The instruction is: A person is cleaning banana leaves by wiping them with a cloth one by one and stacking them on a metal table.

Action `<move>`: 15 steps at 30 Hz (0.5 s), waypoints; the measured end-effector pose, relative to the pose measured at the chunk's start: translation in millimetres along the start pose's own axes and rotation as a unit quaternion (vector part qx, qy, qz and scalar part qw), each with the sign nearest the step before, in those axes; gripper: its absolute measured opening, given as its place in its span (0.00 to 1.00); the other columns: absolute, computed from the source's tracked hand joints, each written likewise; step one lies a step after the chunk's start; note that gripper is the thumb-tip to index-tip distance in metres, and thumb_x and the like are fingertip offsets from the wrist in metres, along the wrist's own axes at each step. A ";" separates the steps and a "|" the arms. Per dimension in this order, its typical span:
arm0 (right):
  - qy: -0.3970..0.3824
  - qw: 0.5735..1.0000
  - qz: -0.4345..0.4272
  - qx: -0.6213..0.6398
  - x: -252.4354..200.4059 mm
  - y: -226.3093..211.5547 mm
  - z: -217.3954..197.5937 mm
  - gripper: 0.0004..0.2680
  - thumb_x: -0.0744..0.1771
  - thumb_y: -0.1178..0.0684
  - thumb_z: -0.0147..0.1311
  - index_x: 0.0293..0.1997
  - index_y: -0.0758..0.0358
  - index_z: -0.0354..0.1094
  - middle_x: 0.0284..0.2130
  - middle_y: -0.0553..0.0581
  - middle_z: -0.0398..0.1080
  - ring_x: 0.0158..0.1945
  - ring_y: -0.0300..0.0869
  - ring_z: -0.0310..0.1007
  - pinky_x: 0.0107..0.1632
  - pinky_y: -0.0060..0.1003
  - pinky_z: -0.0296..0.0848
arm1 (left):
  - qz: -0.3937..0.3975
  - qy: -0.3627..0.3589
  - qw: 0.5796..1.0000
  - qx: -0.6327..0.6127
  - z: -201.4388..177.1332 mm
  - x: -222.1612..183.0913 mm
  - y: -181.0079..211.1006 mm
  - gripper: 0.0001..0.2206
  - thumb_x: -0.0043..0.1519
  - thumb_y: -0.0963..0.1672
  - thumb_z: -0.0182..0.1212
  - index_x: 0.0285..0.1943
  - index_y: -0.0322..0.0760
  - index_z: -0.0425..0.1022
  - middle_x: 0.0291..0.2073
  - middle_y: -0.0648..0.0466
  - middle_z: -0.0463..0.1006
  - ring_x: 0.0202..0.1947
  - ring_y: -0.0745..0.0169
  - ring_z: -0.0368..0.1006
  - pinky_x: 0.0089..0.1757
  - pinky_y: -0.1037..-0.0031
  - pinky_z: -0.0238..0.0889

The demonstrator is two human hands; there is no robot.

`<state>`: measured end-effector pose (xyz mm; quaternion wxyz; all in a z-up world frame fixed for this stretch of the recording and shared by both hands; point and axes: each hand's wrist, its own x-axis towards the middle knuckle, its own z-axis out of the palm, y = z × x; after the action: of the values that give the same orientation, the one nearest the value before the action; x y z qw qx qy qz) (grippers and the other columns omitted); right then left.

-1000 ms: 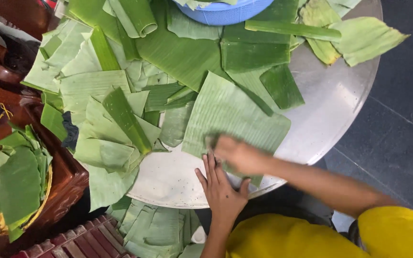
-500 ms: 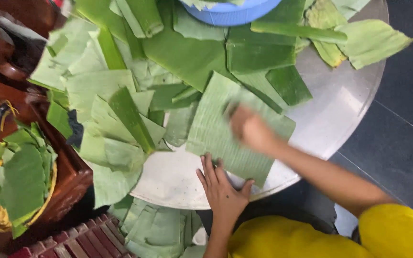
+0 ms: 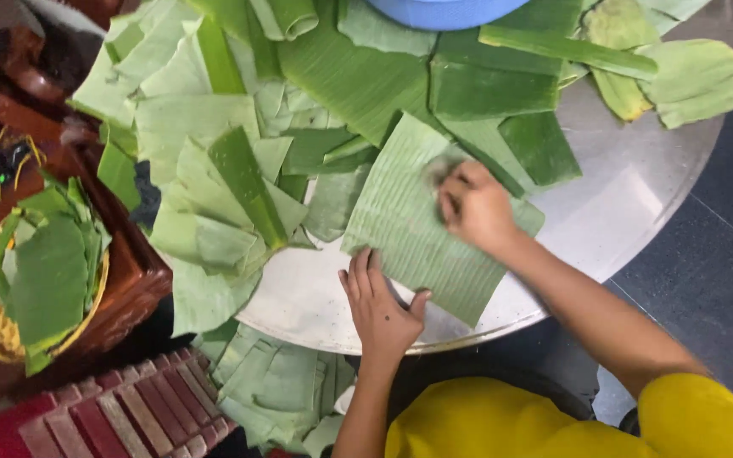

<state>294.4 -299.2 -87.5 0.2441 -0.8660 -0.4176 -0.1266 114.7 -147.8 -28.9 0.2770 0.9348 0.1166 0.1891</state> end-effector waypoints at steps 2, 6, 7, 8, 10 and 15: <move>0.018 0.997 0.068 -0.033 -0.6 -10.0 7.8 0.06 0.58 0.52 0.65 0.27 0.52 0.69 0.34 0.51 0.65 0.37 0.49 0.73 0.40 0.42 0.75 | -0.001 0.002 1.000 -0.013 -3.6 1.5 0.7 0.43 0.48 0.55 0.73 0.68 0.25 0.62 0.66 0.37 0.63 0.70 0.33 0.55 0.67 0.38 0.33; 0.011 0.993 -0.079 0.086 23.0 -36.2 1.7 0.08 0.59 0.54 0.60 0.20 0.52 0.62 0.30 0.50 0.63 0.33 0.46 0.71 0.37 0.38 0.71 | 0.004 0.003 0.999 -0.033 -5.1 2.0 0.9 0.36 0.44 0.49 0.75 0.59 0.26 0.65 0.65 0.35 0.64 0.69 0.30 0.57 0.67 0.40 0.37; 0.025 0.997 -0.035 0.057 41.9 -22.4 -5.4 0.06 0.59 0.54 0.62 0.21 0.54 0.68 0.28 0.53 0.65 0.32 0.50 0.72 0.38 0.45 0.71 | 0.004 0.004 0.999 -0.041 -4.9 1.9 1.1 0.35 0.44 0.50 0.78 0.56 0.26 0.66 0.65 0.35 0.64 0.69 0.31 0.58 0.67 0.41 0.39; 0.024 0.997 -0.038 0.060 37.6 -24.8 10.0 0.06 0.59 0.54 0.62 0.21 0.54 0.68 0.28 0.53 0.65 0.32 0.50 0.72 0.38 0.45 0.71 | 0.001 0.005 0.999 -0.039 -5.1 -1.3 0.0 0.35 0.44 0.50 0.78 0.56 0.26 0.66 0.65 0.35 0.64 0.69 0.31 0.58 0.67 0.41 0.39; -0.033 0.994 -0.031 0.104 35.9 -26.7 38.5 0.05 0.64 0.55 0.57 0.28 0.62 0.69 0.29 0.59 0.68 0.33 0.54 0.70 0.41 0.48 0.69 | 0.003 0.008 1.000 -0.016 -5.5 -1.0 -1.7 0.35 0.46 0.53 0.78 0.55 0.29 0.68 0.63 0.39 0.64 0.66 0.34 0.62 0.66 0.41 0.46; 0.023 0.996 -0.068 0.048 74.0 -35.7 22.8 0.06 0.62 0.51 0.60 0.25 0.57 0.69 0.33 0.52 0.67 0.37 0.47 0.71 0.40 0.41 0.72 | 0.034 0.080 0.996 -0.017 -1.9 -4.5 -13.1 0.32 0.45 0.56 0.78 0.49 0.32 0.75 0.59 0.40 0.66 0.68 0.29 0.59 0.66 0.39 0.45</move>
<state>312.5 -219.2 -64.2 0.2861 -0.8196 -0.4754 -0.1425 108.4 -137.7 -36.2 0.2757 0.9153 0.1034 0.2748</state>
